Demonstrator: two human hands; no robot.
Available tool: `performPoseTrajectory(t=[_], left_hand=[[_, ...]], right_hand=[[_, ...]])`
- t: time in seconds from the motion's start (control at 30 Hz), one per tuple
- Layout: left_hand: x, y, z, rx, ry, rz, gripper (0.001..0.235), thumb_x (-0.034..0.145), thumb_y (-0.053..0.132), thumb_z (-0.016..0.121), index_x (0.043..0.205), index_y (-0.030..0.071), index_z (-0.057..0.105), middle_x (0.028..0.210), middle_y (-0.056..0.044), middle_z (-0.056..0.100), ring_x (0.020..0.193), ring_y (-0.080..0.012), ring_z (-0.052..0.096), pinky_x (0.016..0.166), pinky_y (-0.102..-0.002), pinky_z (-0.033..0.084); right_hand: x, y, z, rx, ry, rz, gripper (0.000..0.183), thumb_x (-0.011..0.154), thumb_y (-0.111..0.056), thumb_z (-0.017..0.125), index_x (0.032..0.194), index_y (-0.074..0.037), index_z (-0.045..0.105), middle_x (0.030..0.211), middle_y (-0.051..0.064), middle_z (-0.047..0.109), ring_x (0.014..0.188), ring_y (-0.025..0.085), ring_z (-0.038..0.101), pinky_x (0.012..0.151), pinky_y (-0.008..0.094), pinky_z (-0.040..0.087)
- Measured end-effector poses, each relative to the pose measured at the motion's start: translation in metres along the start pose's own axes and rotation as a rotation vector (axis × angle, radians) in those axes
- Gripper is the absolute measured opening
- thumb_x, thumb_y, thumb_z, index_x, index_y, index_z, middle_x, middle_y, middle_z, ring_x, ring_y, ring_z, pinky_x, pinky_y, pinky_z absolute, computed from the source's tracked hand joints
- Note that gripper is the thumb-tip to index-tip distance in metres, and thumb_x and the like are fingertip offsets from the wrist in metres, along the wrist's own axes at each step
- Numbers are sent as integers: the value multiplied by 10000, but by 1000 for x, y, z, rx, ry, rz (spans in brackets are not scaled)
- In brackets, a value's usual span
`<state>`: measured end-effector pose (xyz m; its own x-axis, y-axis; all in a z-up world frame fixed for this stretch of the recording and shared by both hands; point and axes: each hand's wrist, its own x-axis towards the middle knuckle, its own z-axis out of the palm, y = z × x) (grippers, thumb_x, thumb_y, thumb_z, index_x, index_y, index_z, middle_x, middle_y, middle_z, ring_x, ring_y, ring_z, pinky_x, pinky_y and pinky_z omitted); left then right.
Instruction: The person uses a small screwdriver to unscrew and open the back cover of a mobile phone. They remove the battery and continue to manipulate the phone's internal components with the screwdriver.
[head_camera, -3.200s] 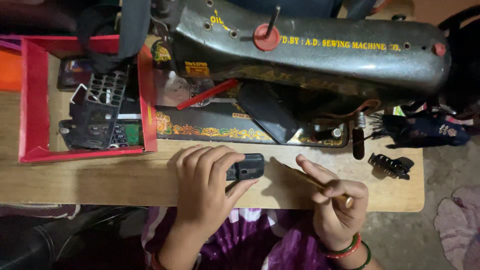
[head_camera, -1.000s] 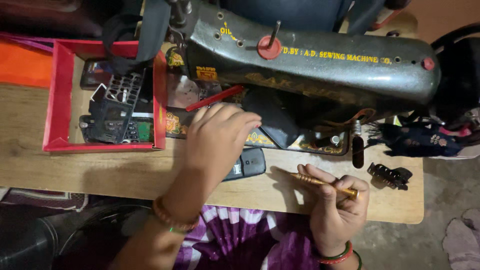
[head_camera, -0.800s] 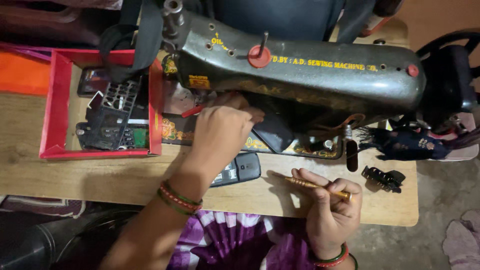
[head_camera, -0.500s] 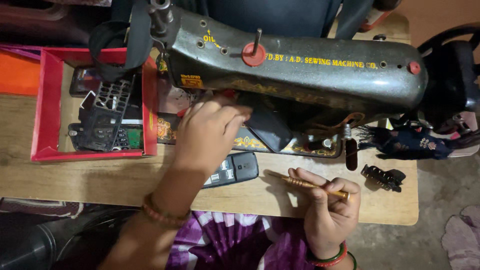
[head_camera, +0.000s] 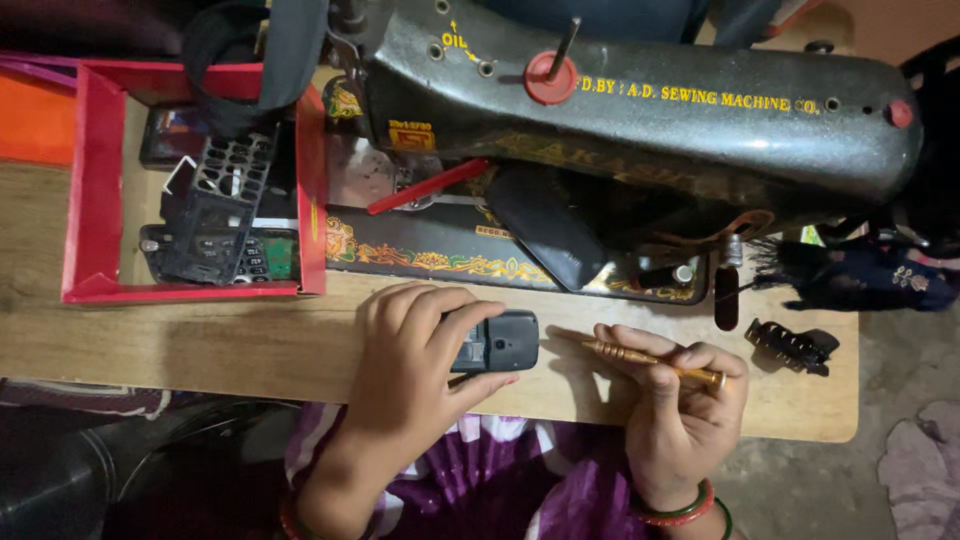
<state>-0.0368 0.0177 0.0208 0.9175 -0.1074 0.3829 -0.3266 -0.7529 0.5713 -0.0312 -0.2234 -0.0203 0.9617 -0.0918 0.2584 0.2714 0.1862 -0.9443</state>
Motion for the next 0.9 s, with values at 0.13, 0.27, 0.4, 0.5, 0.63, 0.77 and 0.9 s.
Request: performPoseTrajectory(t=[0.13,0.27,0.4,0.5,0.63,0.77,0.9], left_hand=[[-5,-1,2,-1,17,40,600,735,369,891,1236,150,645,1225,-33,565,1190,-281,507,1036,-481,372],[-8,-2,2,-8,13,64,588,754,337,893,1252,147,643,1231,-26,569,1189,-269,518,1017,-460,394],[-9,-3,2,-39,0,79,600,758,308,890,1276,134,640,1230,-34,571,1186,-275,541,1029,-453,422],[-10,-4,2,-34,5,85,617,744,299,892,1277,118,639,1222,-48,575,1168,-286,551,1015,-463,428],[-10,-4,3,-20,26,84,619,752,295,902,1277,100,638,1214,-61,575,1157,-290,549,1008,-453,454],[-10,-2,4,-3,35,60,638,740,299,910,1276,86,639,1213,-67,580,1137,-294,554,985,-441,472],[-10,-2,3,-23,27,59,648,722,280,911,1274,78,638,1210,-73,577,1134,-298,566,982,-446,471]], right_hand=[[-6,-1,-3,-125,-36,-64,205,1131,-93,546,1210,-47,362,1140,324,687,1072,384,729,1006,494,605],[-11,-2,-2,-143,-93,-113,233,1120,-108,566,1201,-57,353,1134,318,687,1077,392,739,1017,500,611],[-12,-2,-1,-122,-115,-155,236,1104,-106,577,1188,-57,362,1114,335,692,1068,406,742,993,535,629],[-10,-1,2,-128,-115,-200,243,1092,-106,580,1190,-49,366,1091,346,688,1069,407,741,985,551,634],[-9,-3,5,-163,-131,-207,218,1106,-91,554,1179,-46,354,1149,346,681,1086,402,737,995,542,614],[-6,-4,6,-196,-150,-214,208,1106,-93,541,1173,-43,351,1151,342,678,1096,403,731,995,539,614],[-5,-6,8,-217,-162,-206,211,1103,-88,541,1174,-44,347,1148,336,670,1101,404,730,988,528,586]])
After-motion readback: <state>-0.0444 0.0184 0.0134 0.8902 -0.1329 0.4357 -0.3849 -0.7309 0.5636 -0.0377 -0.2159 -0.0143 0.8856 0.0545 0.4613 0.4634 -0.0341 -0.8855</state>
